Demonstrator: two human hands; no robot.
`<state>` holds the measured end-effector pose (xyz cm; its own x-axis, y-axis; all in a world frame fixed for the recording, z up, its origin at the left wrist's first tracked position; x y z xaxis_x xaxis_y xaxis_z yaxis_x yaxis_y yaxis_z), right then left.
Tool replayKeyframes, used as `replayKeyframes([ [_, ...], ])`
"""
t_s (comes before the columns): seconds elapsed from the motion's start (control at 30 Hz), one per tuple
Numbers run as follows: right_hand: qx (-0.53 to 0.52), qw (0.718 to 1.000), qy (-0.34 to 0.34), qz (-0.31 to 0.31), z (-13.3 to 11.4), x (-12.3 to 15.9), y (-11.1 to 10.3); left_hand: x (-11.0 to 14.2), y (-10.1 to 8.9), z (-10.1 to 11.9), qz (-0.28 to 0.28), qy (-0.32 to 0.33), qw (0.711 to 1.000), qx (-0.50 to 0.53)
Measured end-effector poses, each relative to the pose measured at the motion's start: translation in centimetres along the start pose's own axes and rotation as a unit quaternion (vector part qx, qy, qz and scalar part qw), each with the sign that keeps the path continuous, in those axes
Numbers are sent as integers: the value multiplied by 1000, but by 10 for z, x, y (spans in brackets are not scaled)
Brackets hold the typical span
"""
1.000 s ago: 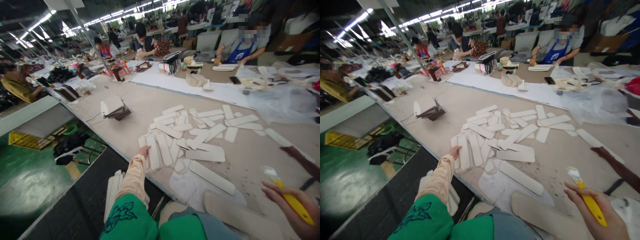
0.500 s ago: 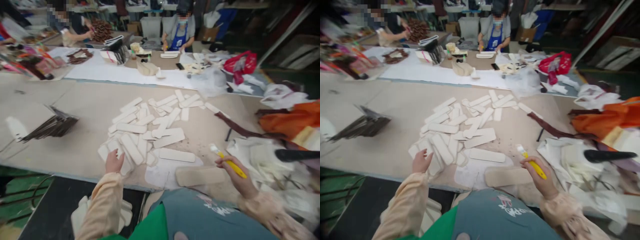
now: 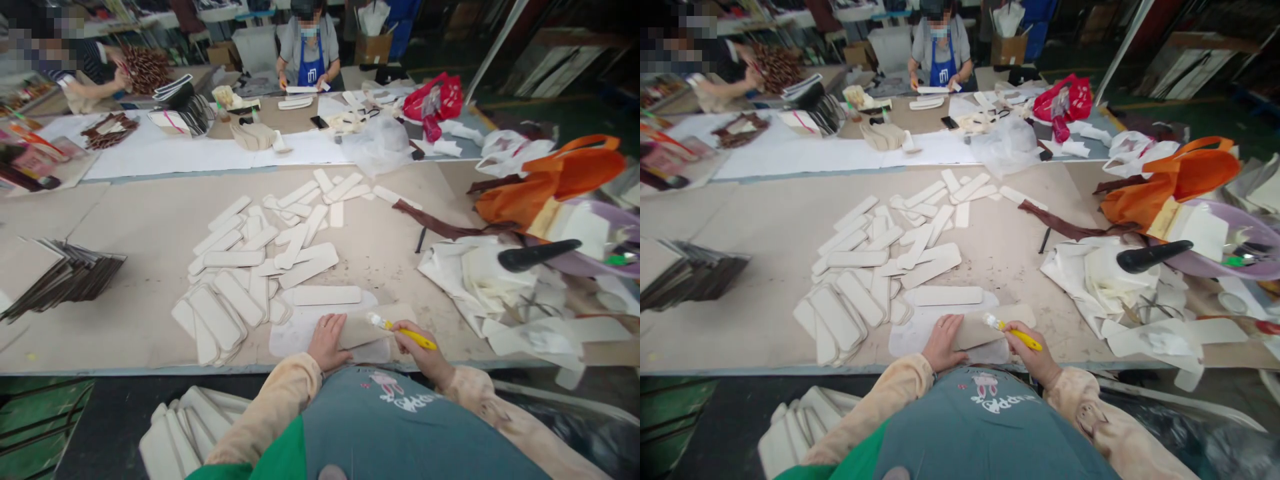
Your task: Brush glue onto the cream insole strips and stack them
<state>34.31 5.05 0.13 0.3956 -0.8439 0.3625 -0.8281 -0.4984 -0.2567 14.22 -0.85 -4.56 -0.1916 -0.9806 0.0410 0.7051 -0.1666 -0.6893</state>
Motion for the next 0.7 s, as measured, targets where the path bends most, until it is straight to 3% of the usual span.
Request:
replayKeyframes([
  [0.17,23,996,-22,-81,1,-7,27,2,12,-5,7,-40,998,-47],
  [0.47,-15,987,-27,-156,4,-24,65,3,13,-7,21,-61,997,-51],
  [0.57,-35,989,-18,-145,11,-28,65,2,15,-7,9,-70,996,-61],
  [0.7,-43,994,-2,-103,24,-30,47,1,15,-7,3,-73,994,-77],
])
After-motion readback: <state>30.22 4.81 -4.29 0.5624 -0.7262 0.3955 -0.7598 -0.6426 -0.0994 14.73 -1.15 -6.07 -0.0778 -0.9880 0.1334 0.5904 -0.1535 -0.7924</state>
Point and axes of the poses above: each hand's wrist, its own x-axis away from the middle knuckle, its own y-axis out of the palm, z = x × y, the point moved 9 cm from there along -x, towards the middle knuckle, and after that the axes turned 2 degrees about y, right-handed, at the moved point
